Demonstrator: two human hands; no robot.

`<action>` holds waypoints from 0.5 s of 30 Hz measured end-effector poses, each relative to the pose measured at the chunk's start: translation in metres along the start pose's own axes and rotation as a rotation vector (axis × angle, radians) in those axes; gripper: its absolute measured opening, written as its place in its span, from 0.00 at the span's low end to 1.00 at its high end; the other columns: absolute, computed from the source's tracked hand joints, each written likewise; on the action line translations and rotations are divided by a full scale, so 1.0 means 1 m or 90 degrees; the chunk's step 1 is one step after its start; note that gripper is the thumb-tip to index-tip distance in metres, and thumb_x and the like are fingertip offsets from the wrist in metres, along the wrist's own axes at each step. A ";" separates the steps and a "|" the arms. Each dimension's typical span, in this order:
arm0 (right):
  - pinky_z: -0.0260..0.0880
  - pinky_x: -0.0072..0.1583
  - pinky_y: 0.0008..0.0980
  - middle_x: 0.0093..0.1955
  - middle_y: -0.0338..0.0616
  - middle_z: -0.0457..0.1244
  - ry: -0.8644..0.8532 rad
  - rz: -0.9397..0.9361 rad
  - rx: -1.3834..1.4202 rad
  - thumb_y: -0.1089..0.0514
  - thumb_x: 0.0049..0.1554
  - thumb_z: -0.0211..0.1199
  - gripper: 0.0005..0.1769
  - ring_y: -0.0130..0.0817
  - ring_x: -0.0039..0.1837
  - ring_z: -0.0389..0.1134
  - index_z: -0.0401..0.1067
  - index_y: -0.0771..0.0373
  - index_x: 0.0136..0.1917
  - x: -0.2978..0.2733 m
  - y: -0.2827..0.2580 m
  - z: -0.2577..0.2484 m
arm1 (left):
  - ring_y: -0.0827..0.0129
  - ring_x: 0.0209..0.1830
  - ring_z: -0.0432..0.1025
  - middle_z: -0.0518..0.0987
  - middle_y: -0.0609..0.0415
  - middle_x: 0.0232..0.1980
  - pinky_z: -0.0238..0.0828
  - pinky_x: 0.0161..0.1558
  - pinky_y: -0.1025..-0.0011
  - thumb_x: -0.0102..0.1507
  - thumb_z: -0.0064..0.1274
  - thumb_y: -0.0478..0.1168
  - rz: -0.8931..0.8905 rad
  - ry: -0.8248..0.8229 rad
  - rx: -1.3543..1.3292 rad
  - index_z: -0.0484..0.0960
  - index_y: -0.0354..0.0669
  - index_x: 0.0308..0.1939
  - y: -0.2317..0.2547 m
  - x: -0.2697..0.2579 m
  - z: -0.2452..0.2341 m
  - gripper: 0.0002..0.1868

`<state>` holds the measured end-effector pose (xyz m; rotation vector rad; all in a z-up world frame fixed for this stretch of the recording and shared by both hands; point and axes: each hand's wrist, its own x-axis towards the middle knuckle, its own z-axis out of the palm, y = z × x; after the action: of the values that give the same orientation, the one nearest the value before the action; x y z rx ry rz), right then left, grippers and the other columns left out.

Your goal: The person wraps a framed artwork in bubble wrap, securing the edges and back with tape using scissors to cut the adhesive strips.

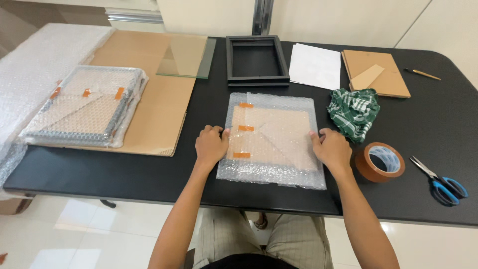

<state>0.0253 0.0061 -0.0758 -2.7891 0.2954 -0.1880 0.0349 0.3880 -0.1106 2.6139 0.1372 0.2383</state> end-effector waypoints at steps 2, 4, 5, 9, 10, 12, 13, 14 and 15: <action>0.75 0.59 0.53 0.53 0.38 0.74 -0.031 0.030 0.039 0.31 0.60 0.58 0.29 0.48 0.61 0.74 0.80 0.49 0.63 0.003 0.004 0.004 | 0.54 0.51 0.77 0.79 0.54 0.48 0.73 0.50 0.56 0.70 0.46 0.58 0.008 -0.011 -0.027 0.84 0.48 0.55 0.002 0.001 0.006 0.23; 0.75 0.60 0.53 0.55 0.40 0.75 -0.060 0.059 0.080 0.31 0.59 0.58 0.30 0.50 0.62 0.74 0.81 0.50 0.63 0.009 0.005 0.004 | 0.54 0.51 0.77 0.79 0.54 0.46 0.72 0.51 0.56 0.69 0.50 0.56 0.017 -0.020 -0.054 0.85 0.49 0.55 0.008 0.002 0.002 0.21; 0.74 0.61 0.53 0.56 0.45 0.74 -0.070 0.062 0.108 0.33 0.57 0.62 0.33 0.52 0.63 0.74 0.79 0.55 0.66 0.009 0.005 0.005 | 0.55 0.52 0.76 0.79 0.56 0.46 0.70 0.53 0.55 0.67 0.52 0.54 0.007 -0.017 -0.069 0.85 0.51 0.55 0.010 -0.004 -0.003 0.19; 0.75 0.59 0.50 0.54 0.50 0.74 -0.071 0.098 0.278 0.44 0.53 0.70 0.28 0.53 0.62 0.74 0.80 0.59 0.63 0.014 0.013 0.010 | 0.54 0.60 0.72 0.78 0.58 0.52 0.65 0.60 0.52 0.66 0.55 0.52 -0.016 -0.021 -0.114 0.81 0.58 0.58 0.011 -0.014 -0.007 0.17; 0.75 0.59 0.50 0.54 0.50 0.74 -0.072 0.103 0.277 0.44 0.53 0.70 0.28 0.53 0.62 0.74 0.80 0.59 0.63 0.011 0.010 0.005 | 0.54 0.60 0.72 0.78 0.58 0.52 0.65 0.60 0.52 0.66 0.55 0.52 -0.016 -0.026 -0.115 0.81 0.58 0.58 0.017 -0.017 -0.015 0.17; 0.74 0.58 0.47 0.58 0.55 0.71 -0.096 0.123 0.408 0.48 0.55 0.71 0.31 0.50 0.63 0.72 0.76 0.65 0.67 0.005 0.003 -0.006 | 0.57 0.53 0.79 0.85 0.52 0.48 0.62 0.56 0.60 0.70 0.50 0.50 -0.038 -0.079 -0.306 0.78 0.54 0.66 0.028 -0.024 -0.033 0.21; 0.74 0.58 0.47 0.58 0.55 0.71 -0.098 0.125 0.407 0.48 0.55 0.71 0.31 0.50 0.63 0.72 0.76 0.65 0.67 0.007 0.008 -0.005 | 0.57 0.53 0.79 0.85 0.52 0.48 0.62 0.56 0.60 0.70 0.50 0.50 -0.040 -0.082 -0.307 0.78 0.54 0.66 0.028 -0.022 -0.036 0.21; 0.72 0.58 0.46 0.58 0.53 0.70 -0.068 0.103 0.456 0.50 0.54 0.73 0.30 0.46 0.62 0.70 0.75 0.65 0.66 0.008 0.012 -0.004 | 0.56 0.50 0.80 0.86 0.45 0.50 0.67 0.52 0.61 0.68 0.51 0.40 -0.025 -0.092 -0.408 0.77 0.46 0.68 0.029 -0.021 -0.038 0.23; 0.71 0.58 0.44 0.58 0.51 0.68 -0.036 0.078 0.506 0.52 0.54 0.74 0.29 0.43 0.61 0.68 0.73 0.66 0.65 0.011 0.016 -0.004 | 0.56 0.48 0.80 0.86 0.37 0.51 0.73 0.48 0.63 0.65 0.52 0.29 -0.009 -0.099 -0.509 0.76 0.39 0.69 0.029 -0.017 -0.042 0.26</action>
<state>0.0328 -0.0126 -0.0759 -1.9819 0.2944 -0.1528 0.0112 0.3803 -0.0626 1.8249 -0.0012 0.0602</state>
